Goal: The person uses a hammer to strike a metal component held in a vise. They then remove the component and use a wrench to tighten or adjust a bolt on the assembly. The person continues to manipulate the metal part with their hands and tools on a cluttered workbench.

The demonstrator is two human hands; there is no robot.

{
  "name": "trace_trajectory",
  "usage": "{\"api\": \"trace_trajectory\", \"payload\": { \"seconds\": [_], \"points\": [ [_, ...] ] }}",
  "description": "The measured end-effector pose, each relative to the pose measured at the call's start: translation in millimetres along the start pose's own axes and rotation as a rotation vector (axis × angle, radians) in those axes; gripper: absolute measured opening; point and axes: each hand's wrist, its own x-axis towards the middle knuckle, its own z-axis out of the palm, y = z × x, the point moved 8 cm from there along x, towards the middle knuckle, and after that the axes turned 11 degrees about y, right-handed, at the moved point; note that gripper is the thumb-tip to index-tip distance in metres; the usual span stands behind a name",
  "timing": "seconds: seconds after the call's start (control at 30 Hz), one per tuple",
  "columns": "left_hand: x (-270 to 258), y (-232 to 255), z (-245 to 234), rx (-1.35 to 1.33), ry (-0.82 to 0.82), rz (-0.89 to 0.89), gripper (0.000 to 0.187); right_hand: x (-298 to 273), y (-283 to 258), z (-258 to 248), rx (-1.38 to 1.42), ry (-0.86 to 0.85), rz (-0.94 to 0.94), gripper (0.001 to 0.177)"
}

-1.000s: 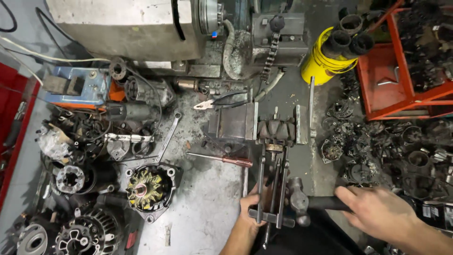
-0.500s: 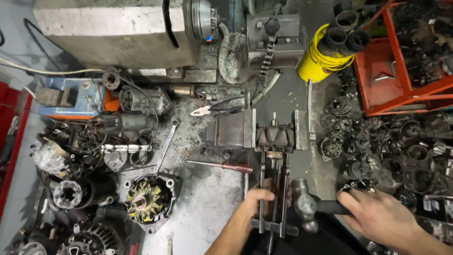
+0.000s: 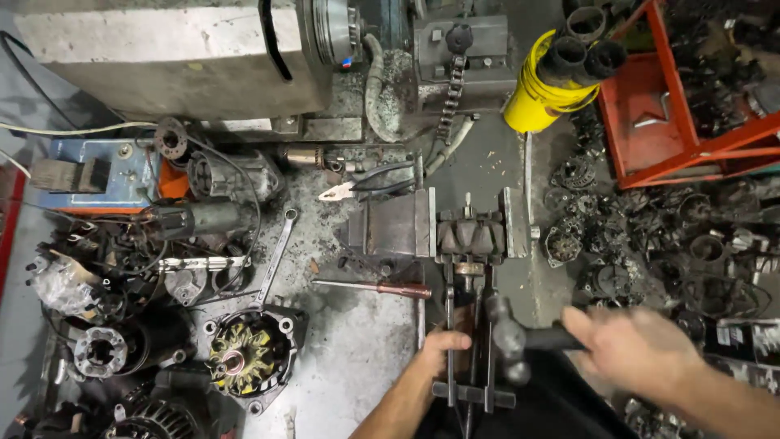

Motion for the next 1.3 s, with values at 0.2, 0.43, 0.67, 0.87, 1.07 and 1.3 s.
{"api": "trace_trajectory", "payload": {
  "seconds": [0.2, 0.43, 0.67, 0.87, 1.07, 1.3],
  "points": [
    [5.8, -14.9, -14.4, -0.135, -0.099, -0.071, 0.085, -27.8, -16.9, -7.6, -0.029, 0.594, -0.241, 0.023],
    [6.1, -18.8, -45.0, 0.020, 0.270, -0.097, 0.116, -33.6, -21.8, -31.6, 0.063, 0.680, -0.252, 0.059],
    [0.0, -5.2, 9.3, -0.197, -0.187, -0.066, 0.079, -30.6, -23.0, -19.2, 0.077, 0.578, -0.201, 0.034],
    [10.1, -18.4, -19.0, -0.182, -0.047, -0.105, 0.084, -11.7, -7.8, -0.6, 0.082, 0.390, -0.125, 0.042],
    [-7.0, -15.0, -8.1, -0.250, -0.031, -0.092, 0.073, -2.3, -12.7, 11.9, 0.111, 0.282, -0.074, 0.026],
    [10.5, -22.8, -12.6, -0.261, -0.041, -0.077, 0.085, 23.3, 4.1, 40.6, 0.071, 0.029, -0.050, 0.029]
  ]
}}
